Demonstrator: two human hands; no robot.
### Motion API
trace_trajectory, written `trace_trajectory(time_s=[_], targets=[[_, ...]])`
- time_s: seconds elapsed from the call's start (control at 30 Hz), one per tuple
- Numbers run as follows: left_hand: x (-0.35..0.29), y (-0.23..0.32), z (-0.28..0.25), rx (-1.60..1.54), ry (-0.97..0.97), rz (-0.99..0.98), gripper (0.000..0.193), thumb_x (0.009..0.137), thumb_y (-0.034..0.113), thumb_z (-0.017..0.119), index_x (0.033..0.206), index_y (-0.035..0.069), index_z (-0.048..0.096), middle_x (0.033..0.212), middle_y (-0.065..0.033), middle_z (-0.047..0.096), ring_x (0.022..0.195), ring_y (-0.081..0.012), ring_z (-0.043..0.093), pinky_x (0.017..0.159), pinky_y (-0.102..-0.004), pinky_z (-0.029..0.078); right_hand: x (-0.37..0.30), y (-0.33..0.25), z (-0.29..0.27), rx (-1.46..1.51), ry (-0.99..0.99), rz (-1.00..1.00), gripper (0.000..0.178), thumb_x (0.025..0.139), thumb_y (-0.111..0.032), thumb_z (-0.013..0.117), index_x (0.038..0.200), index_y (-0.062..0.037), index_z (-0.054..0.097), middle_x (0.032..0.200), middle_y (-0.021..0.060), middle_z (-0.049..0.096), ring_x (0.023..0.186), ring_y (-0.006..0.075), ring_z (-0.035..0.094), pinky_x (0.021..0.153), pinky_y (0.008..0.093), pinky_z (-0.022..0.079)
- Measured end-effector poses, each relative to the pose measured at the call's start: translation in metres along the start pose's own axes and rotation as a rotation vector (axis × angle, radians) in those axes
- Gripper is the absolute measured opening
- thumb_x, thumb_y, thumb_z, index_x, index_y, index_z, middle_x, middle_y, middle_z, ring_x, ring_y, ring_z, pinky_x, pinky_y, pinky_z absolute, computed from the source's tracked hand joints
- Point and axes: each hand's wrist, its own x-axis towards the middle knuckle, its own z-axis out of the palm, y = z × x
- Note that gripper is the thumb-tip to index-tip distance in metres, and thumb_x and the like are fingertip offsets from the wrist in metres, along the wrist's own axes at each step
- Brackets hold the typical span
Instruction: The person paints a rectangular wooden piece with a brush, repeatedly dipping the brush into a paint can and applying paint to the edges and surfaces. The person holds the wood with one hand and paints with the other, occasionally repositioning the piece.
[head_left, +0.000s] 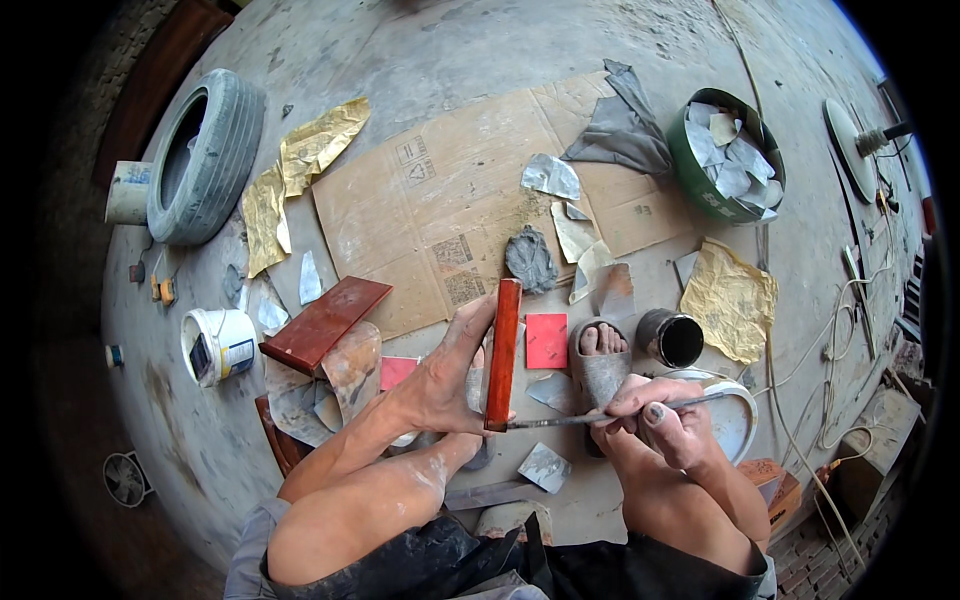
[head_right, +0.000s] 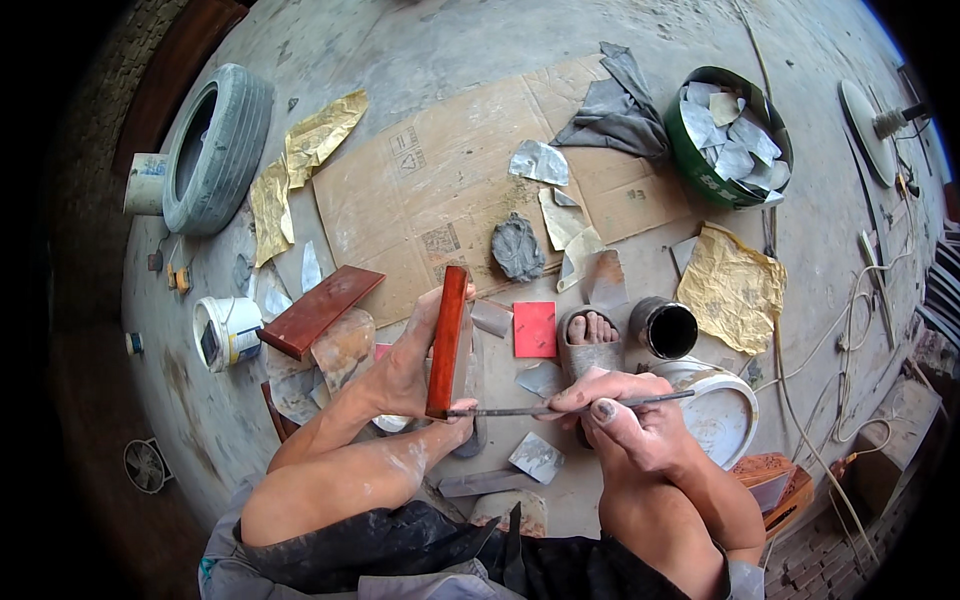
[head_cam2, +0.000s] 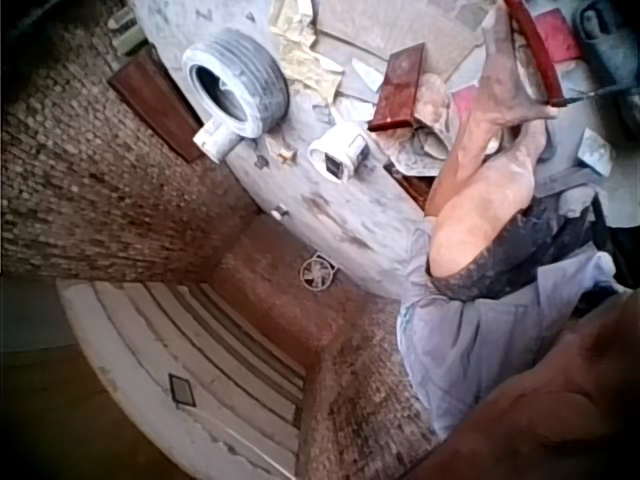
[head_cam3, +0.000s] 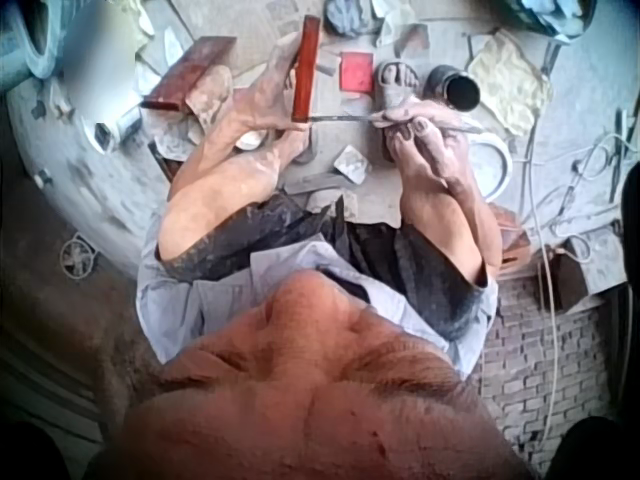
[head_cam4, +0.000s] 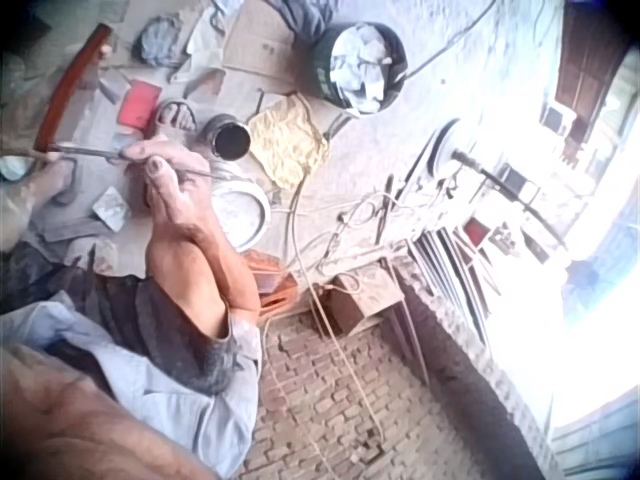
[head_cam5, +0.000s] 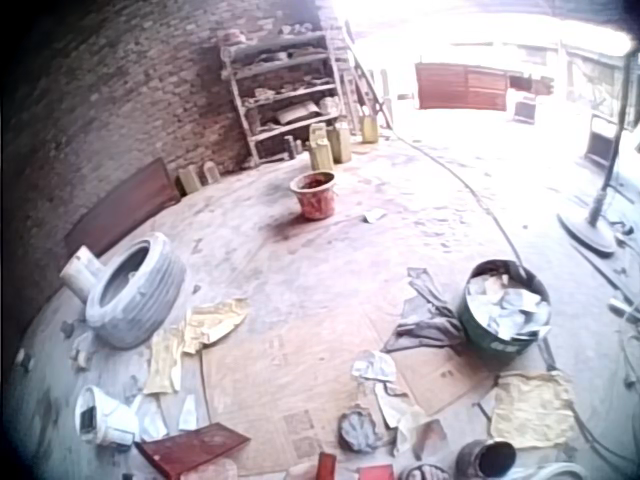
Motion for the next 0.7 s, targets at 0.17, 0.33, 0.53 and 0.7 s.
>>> trace_trajectory(time_s=[0.17, 0.33, 0.53, 0.7], targets=[[0.002, 0.005, -0.003, 0.043, -0.033, -0.022, 0.140, 0.052, 0.019, 0.096, 0.160, 0.004, 0.008, 0.156, -0.0238, 0.024, 0.145, -0.0414, 0.029, 0.118, -0.0453, 0.031, -0.002, 0.004, 0.000, 0.005, 0.020, -0.001, 0.029, 0.101, -0.017, 0.052, 0.110, 0.0045, 0.070, 0.103, 0.0202, 0.072, 0.086, 0.0237, 0.068, 0.077, 0.0340, 0.055], [0.001, 0.006, 0.000, -0.060, -0.030, -0.106, 0.141, 0.052, 0.018, 0.096, 0.160, 0.005, 0.007, 0.156, -0.0230, 0.024, 0.145, -0.0398, 0.029, 0.117, -0.0444, 0.033, -0.001, 0.004, 0.000, 0.140, 0.044, -0.010, 0.030, 0.102, -0.018, 0.051, 0.111, 0.0048, 0.069, 0.104, 0.0206, 0.072, 0.087, 0.0233, 0.068, 0.078, 0.0341, 0.055], [0.004, 0.013, -0.002, -0.008, -0.035, -0.064, 0.140, 0.052, 0.019, 0.095, 0.160, 0.005, 0.008, 0.156, -0.0232, 0.024, 0.145, -0.0404, 0.030, 0.116, -0.0451, 0.035, 0.004, -0.004, -0.001, -0.021, 0.029, -0.008, 0.028, 0.103, -0.014, 0.049, 0.111, 0.0039, 0.069, 0.106, 0.0192, 0.072, 0.088, 0.0225, 0.068, 0.080, 0.0339, 0.055], [0.002, 0.018, -0.002, 0.010, -0.064, -0.104, 0.138, 0.054, 0.022, 0.095, 0.160, 0.003, 0.008, 0.155, -0.0253, 0.026, 0.143, -0.0427, 0.033, 0.117, -0.0461, 0.035, 0.008, 0.006, 0.002, 0.025, 0.174, -0.017, 0.030, 0.105, -0.012, 0.045, 0.117, 0.0037, 0.067, 0.108, 0.0176, 0.073, 0.092, 0.0213, 0.068, 0.083, 0.0334, 0.055]])
